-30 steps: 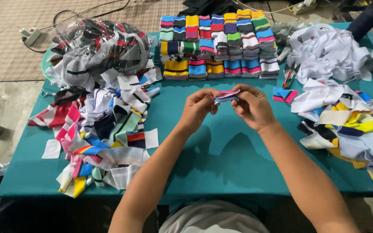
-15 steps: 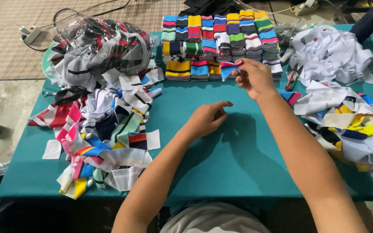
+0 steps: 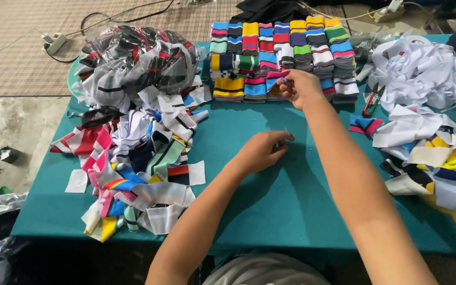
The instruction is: Folding long fabric strips into small rectangular bundles and stacking them neatly on a work table.
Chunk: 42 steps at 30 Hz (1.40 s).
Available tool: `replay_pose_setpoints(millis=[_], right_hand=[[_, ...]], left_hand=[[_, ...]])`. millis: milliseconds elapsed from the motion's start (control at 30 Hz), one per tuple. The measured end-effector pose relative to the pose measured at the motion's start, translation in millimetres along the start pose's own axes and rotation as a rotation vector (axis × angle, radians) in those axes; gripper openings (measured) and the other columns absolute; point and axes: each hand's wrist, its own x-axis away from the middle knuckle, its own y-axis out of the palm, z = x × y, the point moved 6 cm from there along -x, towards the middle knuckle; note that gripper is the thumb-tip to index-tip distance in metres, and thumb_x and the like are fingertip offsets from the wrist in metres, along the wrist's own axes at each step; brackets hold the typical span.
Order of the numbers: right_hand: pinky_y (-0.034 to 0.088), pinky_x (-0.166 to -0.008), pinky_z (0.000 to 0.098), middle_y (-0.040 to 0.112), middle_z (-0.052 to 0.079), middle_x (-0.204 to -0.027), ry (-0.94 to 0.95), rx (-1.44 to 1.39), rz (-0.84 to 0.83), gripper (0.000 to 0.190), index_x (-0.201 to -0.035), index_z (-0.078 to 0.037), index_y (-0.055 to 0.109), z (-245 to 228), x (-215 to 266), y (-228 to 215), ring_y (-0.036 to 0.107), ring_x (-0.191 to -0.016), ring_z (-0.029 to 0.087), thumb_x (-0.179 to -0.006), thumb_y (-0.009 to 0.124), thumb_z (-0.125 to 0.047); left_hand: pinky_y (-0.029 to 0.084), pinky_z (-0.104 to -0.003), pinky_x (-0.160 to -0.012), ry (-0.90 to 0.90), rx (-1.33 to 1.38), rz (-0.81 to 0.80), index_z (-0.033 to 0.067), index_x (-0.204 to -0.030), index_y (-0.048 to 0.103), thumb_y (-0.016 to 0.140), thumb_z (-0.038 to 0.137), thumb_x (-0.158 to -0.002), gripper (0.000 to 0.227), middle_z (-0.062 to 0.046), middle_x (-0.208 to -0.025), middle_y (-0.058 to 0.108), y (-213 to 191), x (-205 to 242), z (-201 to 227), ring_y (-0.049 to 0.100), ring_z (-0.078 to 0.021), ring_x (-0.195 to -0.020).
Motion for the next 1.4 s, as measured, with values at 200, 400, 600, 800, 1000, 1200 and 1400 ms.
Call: replay_pose_setpoints(millis=[200,400,600,800,1000,1200,1400], right_hand=[[0.059,-0.043,0.0277,0.076,0.018,-0.080,-0.045,0.138,0.005,0.023,-0.109,-0.018,0.073,0,5,4,0.076,-0.059,0.022,-0.087,0.067,-0.011],[0.059,-0.037,0.0296,0.074,0.022,-0.076,-0.259,0.431,-0.026,0.029,-0.118,-0.011,0.070,-6,10,10,0.075,-0.052,0.026,-0.091,0.060,-0.012],[0.060,-0.039,0.0326,0.075,0.012,-0.076,-0.522,0.757,0.053,0.022,-0.111,-0.011,0.069,-25,39,6,0.073,-0.055,0.025,-0.092,0.067,-0.024],[0.055,-0.038,0.0275,0.073,0.011,-0.070,-0.695,0.809,0.066,0.016,-0.107,-0.004,0.062,-52,60,-5,0.070,-0.047,0.021,-0.097,0.063,-0.016],[0.062,-0.075,0.0482,0.074,0.014,-0.097,-0.950,1.121,0.020,0.017,-0.109,-0.007,0.076,-42,65,-8,0.070,-0.099,0.036,-0.093,0.073,-0.010],[0.061,-0.085,0.0466,0.070,0.018,-0.122,-0.960,1.273,-0.110,0.030,-0.127,-0.004,0.072,-29,65,2,0.068,-0.112,0.039,-0.097,0.067,-0.007],[0.062,-0.084,0.0510,0.065,0.016,-0.127,-0.982,1.309,-0.062,0.031,-0.128,-0.004,0.070,-27,82,11,0.066,-0.114,0.042,-0.098,0.066,-0.003]], left_hand=[[0.059,-0.050,-0.073,-0.001,-0.011,-0.014,0.0105,-0.138,0.058,0.061,0.009,-0.098,0.040,-0.015,-0.099,0.073,-3,5,9,0.071,-0.0359,-0.084],[0.058,-0.050,-0.073,0.009,-0.046,-0.030,0.0090,-0.142,0.053,0.061,0.008,-0.098,0.044,-0.015,-0.099,0.072,-5,6,14,0.070,-0.0364,-0.086],[0.058,-0.047,-0.072,-0.001,-0.068,-0.041,0.0105,-0.143,0.053,0.062,0.010,-0.098,0.046,-0.013,-0.098,0.073,0,3,7,0.071,-0.0334,-0.084],[0.057,-0.042,-0.068,0.000,-0.080,-0.035,0.0112,-0.137,0.058,0.063,0.011,-0.097,0.040,-0.011,-0.098,0.073,0,2,6,0.070,-0.0286,-0.077],[0.056,-0.046,-0.063,0.048,-0.065,-0.008,0.0089,-0.137,0.058,0.060,0.009,-0.100,0.038,-0.013,-0.095,0.072,-1,1,7,0.067,-0.0293,-0.072],[0.055,-0.041,-0.061,0.055,-0.058,0.000,0.0097,-0.133,0.061,0.061,0.010,-0.099,0.034,-0.012,-0.094,0.073,4,-1,1,0.066,-0.0256,-0.068],[0.055,-0.037,-0.061,0.034,-0.067,-0.004,0.0120,-0.130,0.064,0.064,0.011,-0.097,0.033,-0.009,-0.092,0.073,2,-1,0,0.068,-0.0238,-0.068]])
